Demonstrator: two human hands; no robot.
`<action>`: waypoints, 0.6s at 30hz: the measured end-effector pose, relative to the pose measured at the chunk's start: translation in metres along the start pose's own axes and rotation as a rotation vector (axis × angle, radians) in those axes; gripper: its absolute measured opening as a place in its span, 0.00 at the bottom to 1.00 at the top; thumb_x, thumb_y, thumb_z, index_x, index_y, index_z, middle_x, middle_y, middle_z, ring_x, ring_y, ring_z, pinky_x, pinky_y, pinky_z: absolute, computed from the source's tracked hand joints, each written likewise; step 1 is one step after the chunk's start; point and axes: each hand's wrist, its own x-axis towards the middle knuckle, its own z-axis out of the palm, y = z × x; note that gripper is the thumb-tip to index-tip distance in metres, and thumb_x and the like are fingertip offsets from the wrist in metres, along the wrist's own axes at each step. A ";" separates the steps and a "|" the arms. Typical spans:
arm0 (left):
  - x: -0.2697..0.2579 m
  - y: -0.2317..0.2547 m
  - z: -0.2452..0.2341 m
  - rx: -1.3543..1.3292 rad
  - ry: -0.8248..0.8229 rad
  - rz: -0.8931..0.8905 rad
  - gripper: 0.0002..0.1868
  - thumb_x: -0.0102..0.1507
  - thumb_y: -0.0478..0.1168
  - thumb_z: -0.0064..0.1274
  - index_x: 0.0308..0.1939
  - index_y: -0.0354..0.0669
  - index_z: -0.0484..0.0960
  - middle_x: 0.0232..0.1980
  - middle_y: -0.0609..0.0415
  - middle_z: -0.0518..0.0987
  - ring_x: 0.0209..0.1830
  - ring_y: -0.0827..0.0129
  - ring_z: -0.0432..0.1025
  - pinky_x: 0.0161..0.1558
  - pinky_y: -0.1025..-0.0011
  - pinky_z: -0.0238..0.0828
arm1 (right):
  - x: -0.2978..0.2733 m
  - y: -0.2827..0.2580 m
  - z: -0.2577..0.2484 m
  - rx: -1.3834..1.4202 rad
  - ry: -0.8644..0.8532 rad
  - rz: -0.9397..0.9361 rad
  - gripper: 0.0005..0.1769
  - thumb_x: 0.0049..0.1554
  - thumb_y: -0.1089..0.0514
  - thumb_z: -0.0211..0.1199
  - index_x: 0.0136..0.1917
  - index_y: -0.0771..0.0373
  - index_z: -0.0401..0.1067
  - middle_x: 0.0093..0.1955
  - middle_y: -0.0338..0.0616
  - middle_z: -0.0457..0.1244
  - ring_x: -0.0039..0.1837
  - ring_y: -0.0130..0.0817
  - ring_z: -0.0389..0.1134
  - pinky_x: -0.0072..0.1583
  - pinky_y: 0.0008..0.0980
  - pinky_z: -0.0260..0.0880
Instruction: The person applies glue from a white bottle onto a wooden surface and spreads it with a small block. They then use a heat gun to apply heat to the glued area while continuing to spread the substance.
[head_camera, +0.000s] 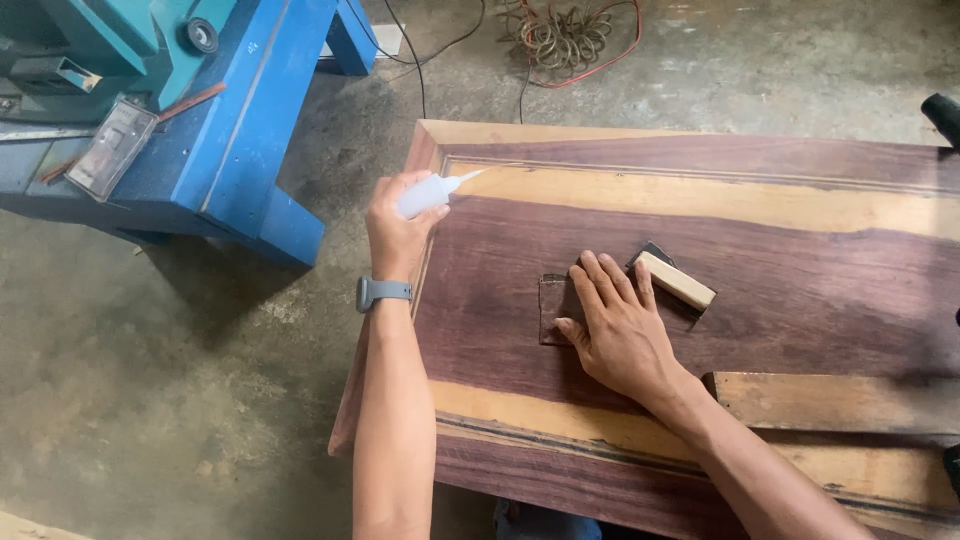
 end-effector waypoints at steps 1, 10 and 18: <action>0.000 0.002 0.000 0.009 0.004 0.017 0.29 0.48 0.36 0.77 0.52 0.53 0.85 0.45 0.52 0.79 0.51 0.51 0.77 0.59 0.56 0.69 | 0.000 0.000 0.000 0.004 0.003 -0.001 0.39 0.61 0.33 0.52 0.76 0.59 0.60 0.79 0.50 0.54 0.82 0.46 0.50 0.80 0.58 0.34; 0.000 0.006 0.006 0.041 0.019 0.069 0.28 0.48 0.35 0.78 0.51 0.51 0.86 0.43 0.51 0.78 0.48 0.51 0.77 0.57 0.56 0.71 | 0.000 0.000 0.000 0.011 0.012 -0.001 0.38 0.62 0.34 0.52 0.75 0.60 0.61 0.79 0.51 0.54 0.82 0.47 0.50 0.80 0.58 0.33; 0.001 0.002 0.009 0.034 0.028 0.080 0.27 0.49 0.34 0.77 0.51 0.51 0.85 0.44 0.52 0.78 0.48 0.52 0.77 0.55 0.56 0.72 | 0.001 0.000 0.000 0.014 0.009 0.003 0.38 0.62 0.34 0.52 0.75 0.60 0.61 0.79 0.51 0.54 0.82 0.47 0.50 0.80 0.58 0.34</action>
